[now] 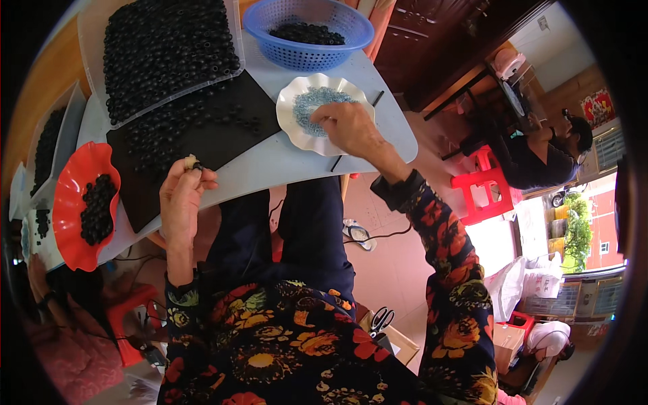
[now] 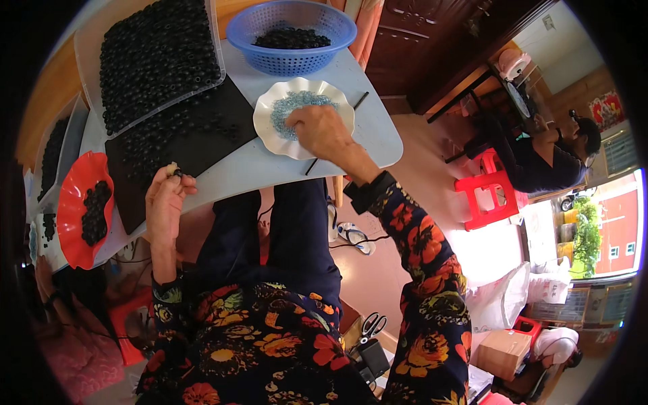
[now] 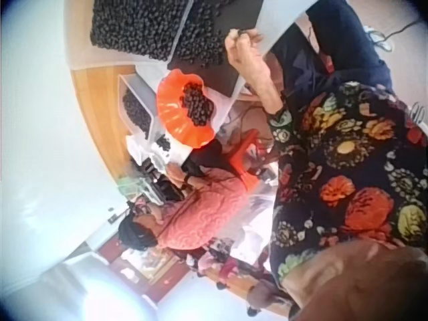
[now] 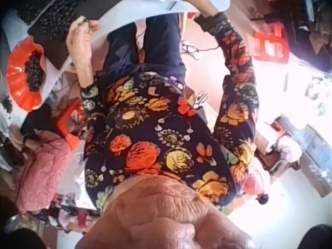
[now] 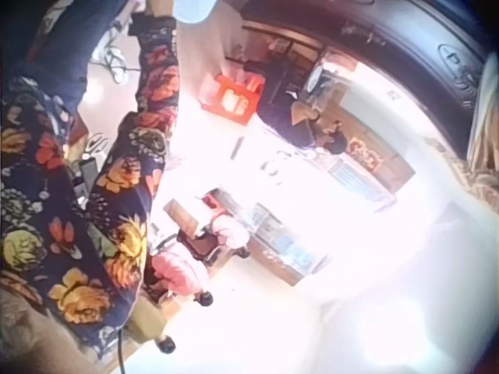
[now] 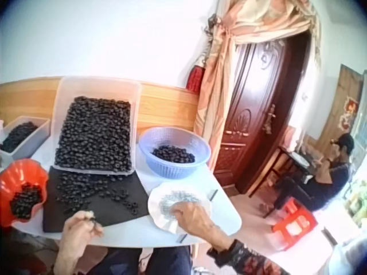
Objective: Inserting small blue decorative beads into circular black plastic components by hand.
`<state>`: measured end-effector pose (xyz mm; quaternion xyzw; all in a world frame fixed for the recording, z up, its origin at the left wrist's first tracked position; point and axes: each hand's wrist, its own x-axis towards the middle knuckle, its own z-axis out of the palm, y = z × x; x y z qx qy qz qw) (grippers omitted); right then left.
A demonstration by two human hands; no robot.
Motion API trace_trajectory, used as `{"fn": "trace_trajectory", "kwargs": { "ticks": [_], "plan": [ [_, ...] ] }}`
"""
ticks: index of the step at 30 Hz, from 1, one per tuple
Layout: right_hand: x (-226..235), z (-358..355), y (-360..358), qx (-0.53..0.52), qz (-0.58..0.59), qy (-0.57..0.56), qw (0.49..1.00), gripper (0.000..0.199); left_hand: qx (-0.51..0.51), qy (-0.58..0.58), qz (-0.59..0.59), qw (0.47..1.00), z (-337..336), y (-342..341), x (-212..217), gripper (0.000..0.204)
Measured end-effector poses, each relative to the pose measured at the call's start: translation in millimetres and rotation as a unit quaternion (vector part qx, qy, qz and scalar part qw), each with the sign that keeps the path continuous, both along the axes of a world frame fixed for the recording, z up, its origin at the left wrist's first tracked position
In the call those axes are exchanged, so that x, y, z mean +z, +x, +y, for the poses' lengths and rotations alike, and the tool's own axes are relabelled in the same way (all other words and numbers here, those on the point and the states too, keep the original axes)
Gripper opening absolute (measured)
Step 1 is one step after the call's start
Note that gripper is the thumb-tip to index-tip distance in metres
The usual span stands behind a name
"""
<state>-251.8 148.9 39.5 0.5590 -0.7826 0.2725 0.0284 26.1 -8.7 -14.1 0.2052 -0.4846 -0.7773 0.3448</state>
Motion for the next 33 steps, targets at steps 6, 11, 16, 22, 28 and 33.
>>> {"fn": "trace_trajectory", "kwargs": {
  "ticks": [6,11,16,22,28,33],
  "plan": [
    [1,3,-20,-0.078,-0.007,-0.034,0.996,0.02,-0.009,-0.003,0.005,1.0,-1,0,-1,0.018],
    [-14,-5,-18,0.03,0.024,-0.036,0.999,0.021,-0.012,-0.013,-0.005,1.0,-1,0,1,0.018],
    [3,-7,-32,-0.062,-0.015,-0.059,0.996,0.022,0.001,-0.014,-0.018,1.0,2,-2,2,0.016],
    [-2,-16,-33,-0.041,-0.029,-0.04,0.998,0.022,0.023,-0.013,-0.014,1.0,5,-2,1,0.015],
    [-12,-21,-36,-0.012,0.054,-0.002,0.998,0.021,0.019,-0.013,-0.01,1.0,5,-4,2,0.015],
    [-4,-21,-26,0.009,-0.02,0.018,1.0,0.022,0.018,-0.009,-0.005,1.0,6,-3,3,0.015]
  ]
}}
